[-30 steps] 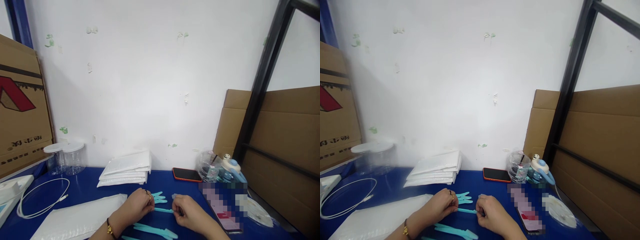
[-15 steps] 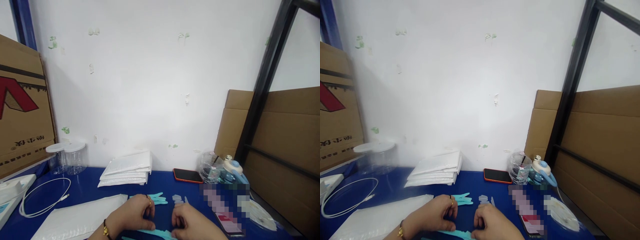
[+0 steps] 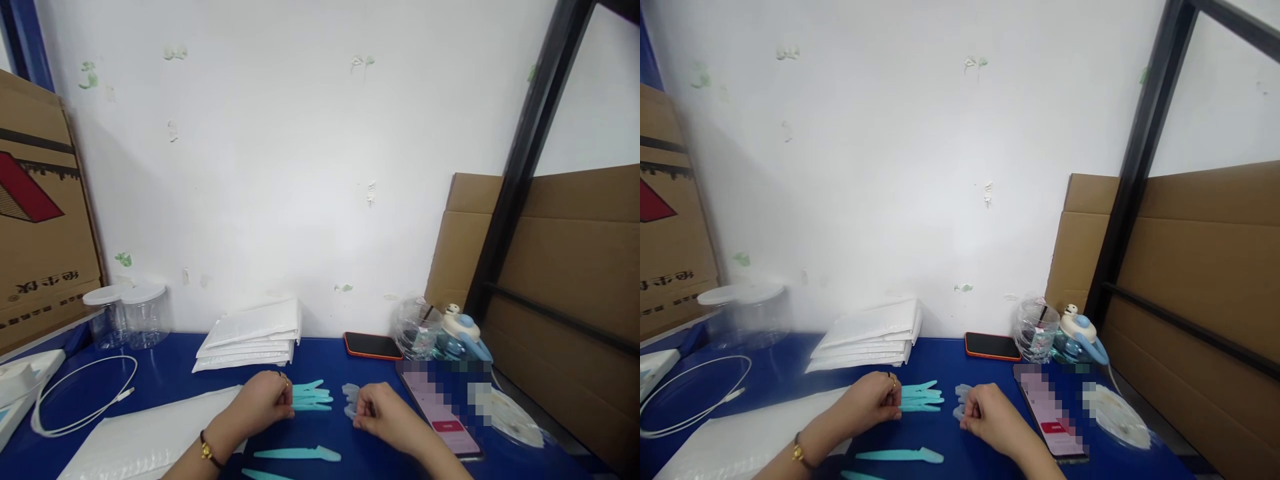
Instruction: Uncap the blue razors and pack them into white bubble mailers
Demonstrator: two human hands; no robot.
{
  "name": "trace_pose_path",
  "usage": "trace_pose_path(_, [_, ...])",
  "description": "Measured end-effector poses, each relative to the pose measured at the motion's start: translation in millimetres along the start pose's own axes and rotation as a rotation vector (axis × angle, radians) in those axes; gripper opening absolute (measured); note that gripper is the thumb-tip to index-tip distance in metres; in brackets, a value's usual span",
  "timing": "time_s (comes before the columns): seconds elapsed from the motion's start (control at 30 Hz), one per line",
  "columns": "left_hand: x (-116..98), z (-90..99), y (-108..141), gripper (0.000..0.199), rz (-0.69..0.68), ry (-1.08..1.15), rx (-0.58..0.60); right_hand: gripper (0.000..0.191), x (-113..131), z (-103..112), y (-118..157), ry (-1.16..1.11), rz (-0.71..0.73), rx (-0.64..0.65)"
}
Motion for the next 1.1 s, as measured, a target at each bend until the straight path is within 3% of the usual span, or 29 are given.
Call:
trace_pose_path(0.1, [8.6, 12.3, 2.4, 0.025, 0.059, -0.030, -0.073, 0.006, -2.5, 13.9, -0.1, 0.093, -0.023, -0.085])
trace_pose_path(0.17, [-0.7, 16.1, 7.4, 0.034, 0.036, -0.004, -0.094, 0.007, 8.6, 13.9, 2.4, 0.100, 0.019, -0.106])
trace_pose_path(0.27, [-21.6, -0.2, 15.6, 0.034, -0.010, 0.057, 0.044, 0.008, 27.4, -9.1, 6.2, 0.057, 0.079, -0.001])
trace_pose_path(0.37, [-34.5, -22.8, 21.5, 0.021, -0.005, 0.083, 0.195, 0.020, 36.3, -34.4, 7.1, 0.068, 0.099, 0.086])
trace_pose_path(0.43, [-37.8, -29.1, 21.0, 0.011, 0.003, 0.083, 0.210, 0.020, 38.2, -44.5, 6.5, 0.068, 0.107, 0.114])
trace_pose_path(0.53, [-35.1, -25.6, 14.7, 0.008, 0.005, 0.048, 0.141, 0.009, 39.8, -47.3, 6.6, 0.050, 0.113, 0.141])
trace_pose_path(0.63, [-22.1, -14.3, 6.6, 0.008, 0.013, -0.013, 0.057, 0.004, 38.4, -31.7, 6.2, 0.072, 0.121, 0.104])
trace_pose_path(0.8, [1.9, 3.6, 1.1, 0.012, 0.072, -0.042, 0.006, 0.007, 11.0, 15.7, -0.1, 0.110, 0.034, -0.102])
trace_pose_path(0.9, [-5.6, 11.5, 8.3, 0.030, 0.064, -0.014, -0.011, 0.009, 4.7, 32.3, 1.0, 0.103, 0.035, -0.169])
trace_pose_path(1.0, [-30.6, -5.4, 20.6, 0.040, -0.047, 0.055, 0.163, 0.012, 17.6, 26.5, 6.9, 0.044, 0.101, -0.110])
trace_pose_path(1.1, [-48.8, -26.6, 31.7, 0.030, -0.124, 0.088, 0.329, 0.006, 37.8, 2.2, 14.7, -0.029, 0.171, 0.041])
Point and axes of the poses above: each hand's wrist, its own y-axis away from the middle knuckle, its own z-axis out of the back of the hand, x = y × z, the point moved 10 cm from there along -y, towards the middle knuckle
